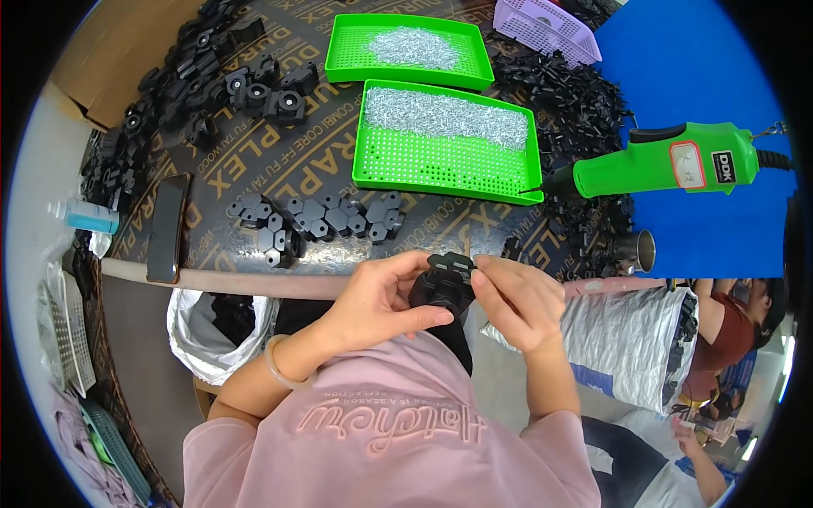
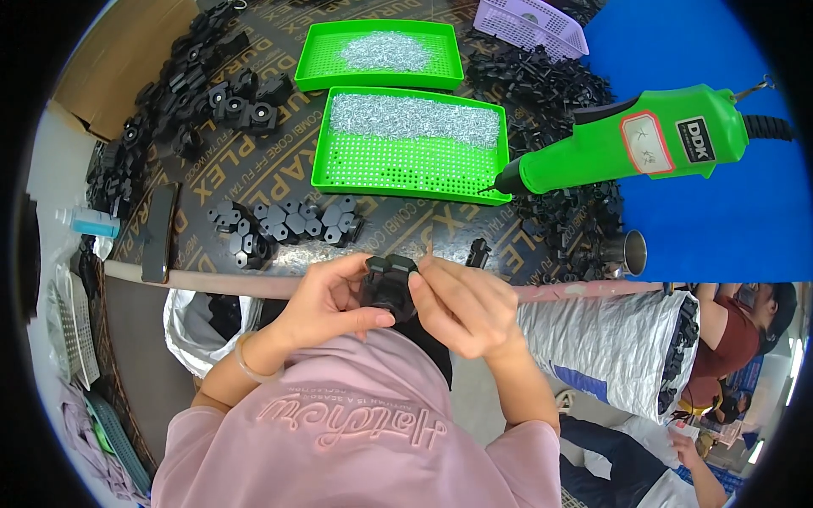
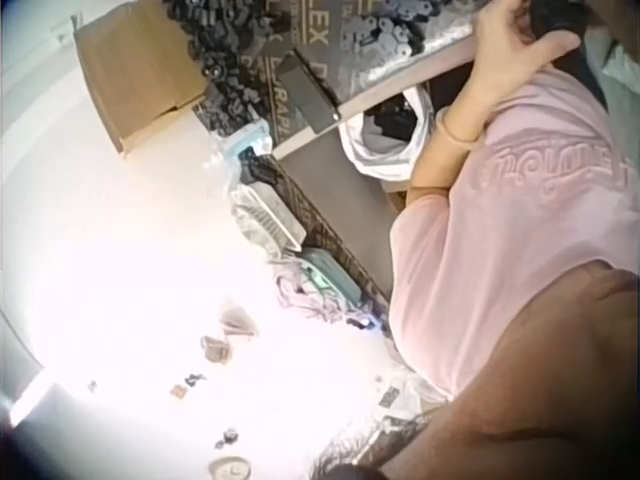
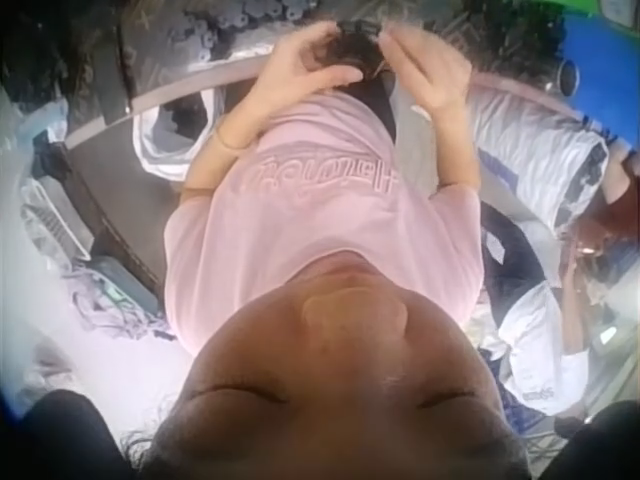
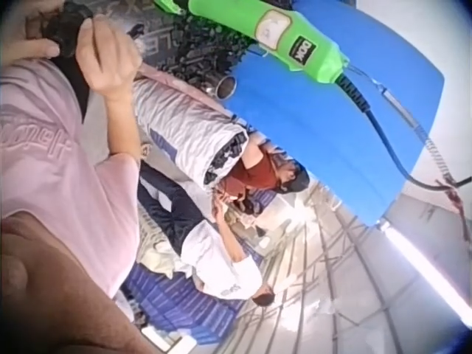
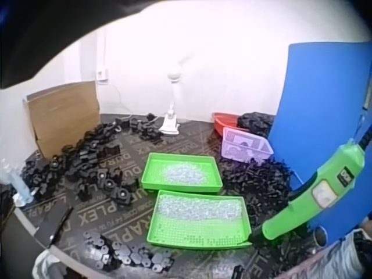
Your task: Assembling small black plastic components by inserting metal pins and securing them using an electric screwdriver.
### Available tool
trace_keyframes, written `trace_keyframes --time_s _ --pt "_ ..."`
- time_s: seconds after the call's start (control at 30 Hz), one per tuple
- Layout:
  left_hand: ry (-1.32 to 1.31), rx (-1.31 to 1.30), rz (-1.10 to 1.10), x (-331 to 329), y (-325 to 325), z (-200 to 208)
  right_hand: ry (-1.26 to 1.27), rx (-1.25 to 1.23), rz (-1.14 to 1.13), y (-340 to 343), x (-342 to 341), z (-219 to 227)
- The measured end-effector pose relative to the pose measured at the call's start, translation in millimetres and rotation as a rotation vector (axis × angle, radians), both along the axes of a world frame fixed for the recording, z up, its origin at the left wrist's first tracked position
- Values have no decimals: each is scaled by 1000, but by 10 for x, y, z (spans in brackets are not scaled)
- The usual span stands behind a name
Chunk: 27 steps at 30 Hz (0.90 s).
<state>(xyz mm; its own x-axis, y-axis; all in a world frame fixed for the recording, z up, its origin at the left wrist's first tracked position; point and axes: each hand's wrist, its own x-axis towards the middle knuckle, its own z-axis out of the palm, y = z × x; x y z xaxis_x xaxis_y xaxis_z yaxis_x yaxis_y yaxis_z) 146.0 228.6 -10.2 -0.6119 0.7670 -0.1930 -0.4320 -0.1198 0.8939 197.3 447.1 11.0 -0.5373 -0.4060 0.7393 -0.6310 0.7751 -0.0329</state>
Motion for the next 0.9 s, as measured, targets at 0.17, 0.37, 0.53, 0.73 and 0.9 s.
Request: trace_keyframes --time_s 0.17,0.37,0.53,0.73,0.9 --pt "61 -20 11 24 -1 -74 -32 55 7 13 54 35" --pt "203 -53 48 27 11 -50 32 100 13 37 84 76" --pt "260 -20 41 31 31 -49 23 53 6 55 133 100" --pt "247 -28 37 40 10 -12 47 115 52 25 136 103" --pt "323 -51 59 37 8 -76 -198 29 70 50 189 168"
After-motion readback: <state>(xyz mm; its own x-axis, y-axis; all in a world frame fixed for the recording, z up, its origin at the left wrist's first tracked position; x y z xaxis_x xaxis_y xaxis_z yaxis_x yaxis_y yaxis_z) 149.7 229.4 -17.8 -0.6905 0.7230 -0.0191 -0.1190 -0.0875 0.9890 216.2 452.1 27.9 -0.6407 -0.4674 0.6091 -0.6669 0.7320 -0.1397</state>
